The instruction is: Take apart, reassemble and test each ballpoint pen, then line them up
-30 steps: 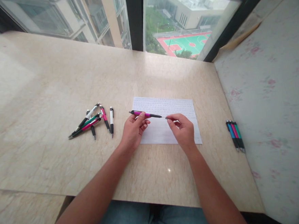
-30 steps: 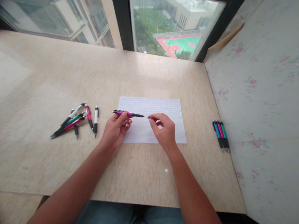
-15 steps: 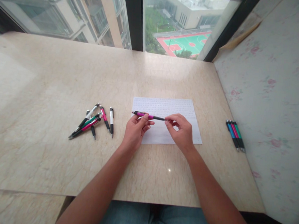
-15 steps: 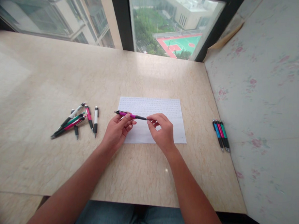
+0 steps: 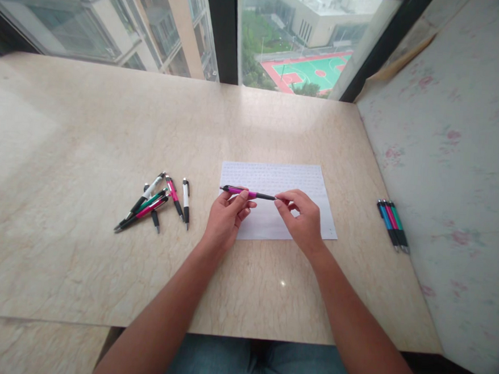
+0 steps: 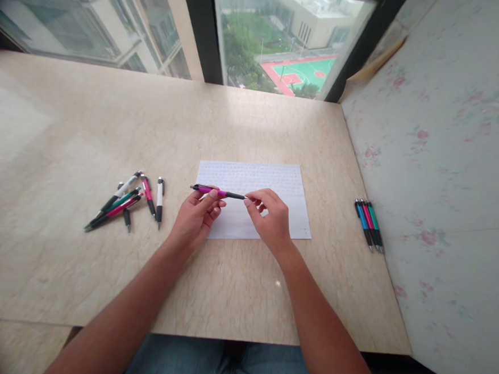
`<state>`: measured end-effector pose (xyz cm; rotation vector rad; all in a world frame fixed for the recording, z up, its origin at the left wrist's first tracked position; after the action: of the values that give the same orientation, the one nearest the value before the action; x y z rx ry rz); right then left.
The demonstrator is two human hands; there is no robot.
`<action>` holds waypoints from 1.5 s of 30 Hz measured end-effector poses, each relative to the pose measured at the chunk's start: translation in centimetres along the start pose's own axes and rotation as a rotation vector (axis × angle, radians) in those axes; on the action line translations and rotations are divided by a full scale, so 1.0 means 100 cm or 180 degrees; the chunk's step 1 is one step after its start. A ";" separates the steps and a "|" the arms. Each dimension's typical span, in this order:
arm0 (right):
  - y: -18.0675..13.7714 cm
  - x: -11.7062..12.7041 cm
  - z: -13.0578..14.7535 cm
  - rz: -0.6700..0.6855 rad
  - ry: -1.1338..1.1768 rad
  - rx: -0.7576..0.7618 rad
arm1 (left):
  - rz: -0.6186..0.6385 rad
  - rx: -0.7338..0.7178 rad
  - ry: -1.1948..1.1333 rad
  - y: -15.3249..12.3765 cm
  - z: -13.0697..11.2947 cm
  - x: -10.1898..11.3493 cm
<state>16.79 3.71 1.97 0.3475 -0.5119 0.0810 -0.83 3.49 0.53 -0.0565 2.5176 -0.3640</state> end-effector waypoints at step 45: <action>-0.003 -0.004 0.000 0.0363 0.0121 -0.0072 | 0.0065 -0.0010 0.0142 -0.001 -0.001 -0.004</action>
<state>16.47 3.43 1.66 0.2940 -0.4944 0.1918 -0.60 3.43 0.88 -0.0241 2.5608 -0.3569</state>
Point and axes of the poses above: each hand's wrist, its own y-axis towards the middle knuckle, its own x-axis out of the back of the hand, z = x × y, the point moved 2 cm from there along y, towards the middle knuckle, and after that the axes turned 7 degrees about z, right-handed, at the moved point
